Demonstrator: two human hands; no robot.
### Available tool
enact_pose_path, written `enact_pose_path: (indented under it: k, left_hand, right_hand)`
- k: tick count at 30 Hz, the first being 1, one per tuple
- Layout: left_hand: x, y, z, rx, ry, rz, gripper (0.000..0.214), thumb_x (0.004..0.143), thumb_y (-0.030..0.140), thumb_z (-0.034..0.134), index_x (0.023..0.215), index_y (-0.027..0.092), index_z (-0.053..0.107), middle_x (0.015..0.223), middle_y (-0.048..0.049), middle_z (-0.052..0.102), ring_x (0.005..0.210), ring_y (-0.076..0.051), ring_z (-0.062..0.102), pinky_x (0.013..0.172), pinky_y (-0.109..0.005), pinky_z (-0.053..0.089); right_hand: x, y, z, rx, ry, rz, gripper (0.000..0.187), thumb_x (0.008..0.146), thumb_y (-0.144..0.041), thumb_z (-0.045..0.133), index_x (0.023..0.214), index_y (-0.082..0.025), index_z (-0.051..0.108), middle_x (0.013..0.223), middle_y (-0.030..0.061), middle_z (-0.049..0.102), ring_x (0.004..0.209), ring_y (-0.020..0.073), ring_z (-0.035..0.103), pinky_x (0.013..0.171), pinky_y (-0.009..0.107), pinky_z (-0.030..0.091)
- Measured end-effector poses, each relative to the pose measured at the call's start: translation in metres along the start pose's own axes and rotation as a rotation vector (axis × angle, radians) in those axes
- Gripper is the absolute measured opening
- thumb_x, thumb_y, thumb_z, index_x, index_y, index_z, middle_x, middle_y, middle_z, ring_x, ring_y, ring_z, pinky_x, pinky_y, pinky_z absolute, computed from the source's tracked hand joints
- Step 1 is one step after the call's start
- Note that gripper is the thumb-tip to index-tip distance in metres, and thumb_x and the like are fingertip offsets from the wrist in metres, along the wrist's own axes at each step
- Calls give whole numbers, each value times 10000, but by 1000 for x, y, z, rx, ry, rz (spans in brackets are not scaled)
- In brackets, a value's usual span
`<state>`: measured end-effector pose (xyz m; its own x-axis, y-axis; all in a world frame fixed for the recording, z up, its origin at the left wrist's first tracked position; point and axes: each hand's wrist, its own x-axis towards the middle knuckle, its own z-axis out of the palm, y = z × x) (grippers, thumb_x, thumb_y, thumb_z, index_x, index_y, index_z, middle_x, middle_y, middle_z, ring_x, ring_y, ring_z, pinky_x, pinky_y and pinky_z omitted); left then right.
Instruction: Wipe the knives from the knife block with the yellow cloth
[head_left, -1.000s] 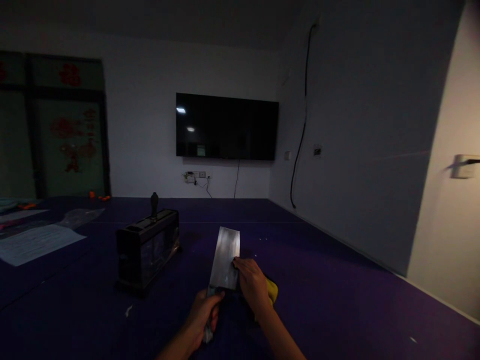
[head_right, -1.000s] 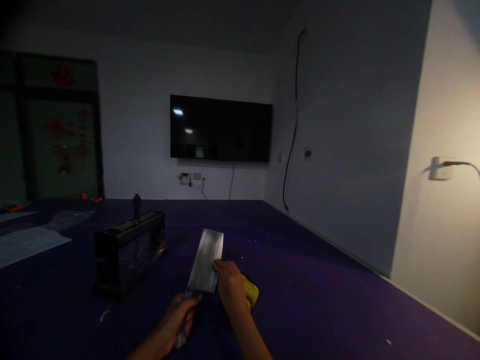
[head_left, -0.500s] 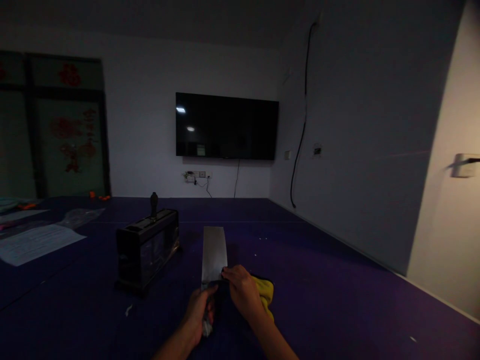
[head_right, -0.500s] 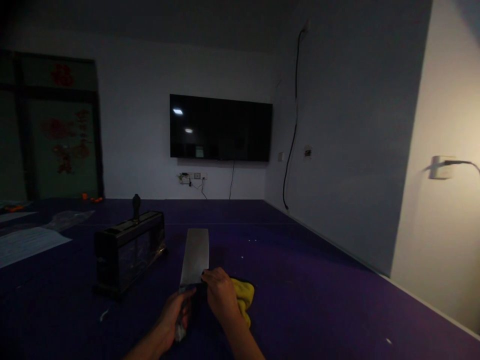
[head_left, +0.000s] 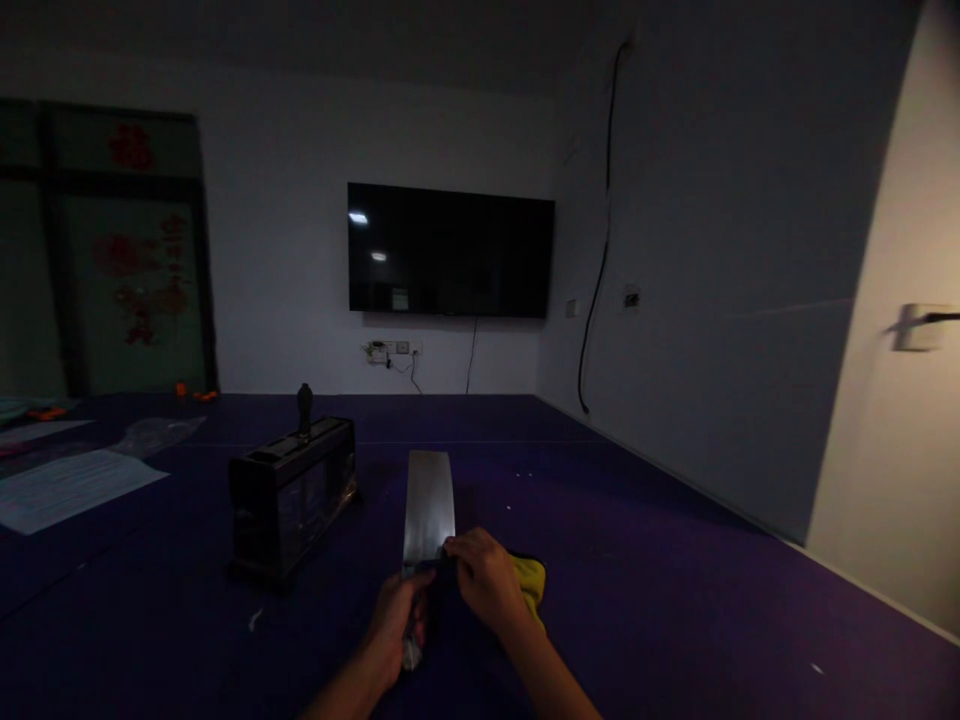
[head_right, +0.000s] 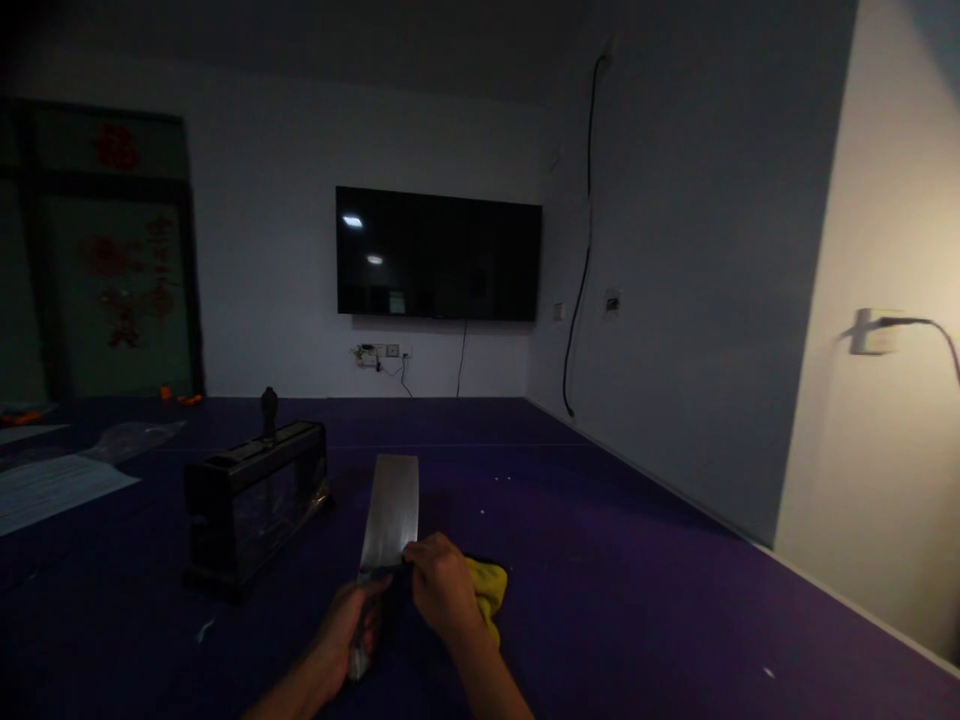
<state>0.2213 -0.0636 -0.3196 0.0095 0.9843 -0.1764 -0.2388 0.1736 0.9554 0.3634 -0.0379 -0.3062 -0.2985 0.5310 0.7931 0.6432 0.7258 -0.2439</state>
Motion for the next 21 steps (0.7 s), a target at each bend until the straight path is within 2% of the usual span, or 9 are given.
enact_pose_path:
  k: [7,13,18,21]
  left_hand:
    - [0,-1,0,37,-40,28,418,515,537,623,451,202,380,325,82,321,254,-51,289,319,-185,184]
    - [-2,-3,0,105,-63,53,440,527,564,596,432,201,366,319,74,322,253,-49,290,328,-191,177]
    - [-4,-5,0,126,-51,50,386,551,528,592,485,200,398,330,84,327,260,-50,285,333,-188,186]
    - [-3,-5,1,128,-44,37,385,534,529,604,499,200,406,334,88,330,256,-53,283,328,-186,181]
  right_hand:
    - [-1,5,1,-50,32,28,379,729,-17,420,946,-217,657,864,53,676,789,174,614,712,286,500]
    - [-1,7,0,-43,48,-10,399,729,-14,400,993,-208,628,968,63,656,889,192,596,795,331,494]
    - [-2,11,-2,-36,127,66,359,740,-49,404,982,-186,632,963,89,641,904,205,586,786,347,502]
    - [-1,11,-3,-30,131,89,339,760,-68,402,949,-195,652,922,79,650,882,203,591,782,350,499]
